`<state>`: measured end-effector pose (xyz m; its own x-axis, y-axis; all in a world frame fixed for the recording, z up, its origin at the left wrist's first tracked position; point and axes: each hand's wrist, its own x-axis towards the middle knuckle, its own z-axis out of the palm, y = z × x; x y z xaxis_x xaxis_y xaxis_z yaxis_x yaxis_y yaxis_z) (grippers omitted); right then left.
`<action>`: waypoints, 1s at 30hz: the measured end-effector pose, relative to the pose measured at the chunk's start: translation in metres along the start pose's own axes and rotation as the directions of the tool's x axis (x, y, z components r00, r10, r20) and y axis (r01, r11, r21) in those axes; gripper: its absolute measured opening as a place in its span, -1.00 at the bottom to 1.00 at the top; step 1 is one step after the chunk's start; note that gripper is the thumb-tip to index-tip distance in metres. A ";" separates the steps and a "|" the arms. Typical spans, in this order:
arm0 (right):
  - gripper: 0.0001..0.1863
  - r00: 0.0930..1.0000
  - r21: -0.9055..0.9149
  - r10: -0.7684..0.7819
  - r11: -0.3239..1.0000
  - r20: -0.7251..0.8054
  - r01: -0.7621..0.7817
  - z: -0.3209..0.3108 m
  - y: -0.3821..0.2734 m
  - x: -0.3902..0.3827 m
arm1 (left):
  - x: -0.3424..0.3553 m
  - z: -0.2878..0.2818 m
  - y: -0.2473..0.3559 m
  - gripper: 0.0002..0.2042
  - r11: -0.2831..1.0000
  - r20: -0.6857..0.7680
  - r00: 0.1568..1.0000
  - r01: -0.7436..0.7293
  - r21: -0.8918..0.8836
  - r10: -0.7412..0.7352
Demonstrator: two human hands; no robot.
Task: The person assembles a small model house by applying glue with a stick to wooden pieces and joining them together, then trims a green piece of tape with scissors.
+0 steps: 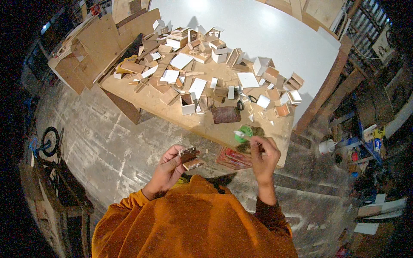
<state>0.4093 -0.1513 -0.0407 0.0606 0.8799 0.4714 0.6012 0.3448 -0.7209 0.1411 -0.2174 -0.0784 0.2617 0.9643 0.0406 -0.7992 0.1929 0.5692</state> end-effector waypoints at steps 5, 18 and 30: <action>-0.92 0.999 -0.211 -0.010 0.977 0.037 0.018 0.010 0.044 0.013 | 0.002 -0.010 -0.001 -0.75 0.995 -0.107 0.993 0.047 -0.090 -0.056; -0.77 0.977 -0.405 -0.194 0.889 0.091 0.215 0.043 0.048 0.025 | 0.003 -0.022 0.008 -0.68 0.999 -0.211 0.977 0.036 -0.036 -0.043; -0.63 0.653 0.357 -0.475 0.879 0.590 0.317 0.073 -0.052 0.023 | 0.017 -0.028 0.012 -0.10 0.464 0.020 0.939 -0.188 0.865 0.343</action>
<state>0.3211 -0.1251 -0.0292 -0.7161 0.6039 0.3501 0.2633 0.6982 -0.6657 0.1211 -0.1934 -0.0942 -0.0180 0.9681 0.2498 0.0478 -0.2487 0.9674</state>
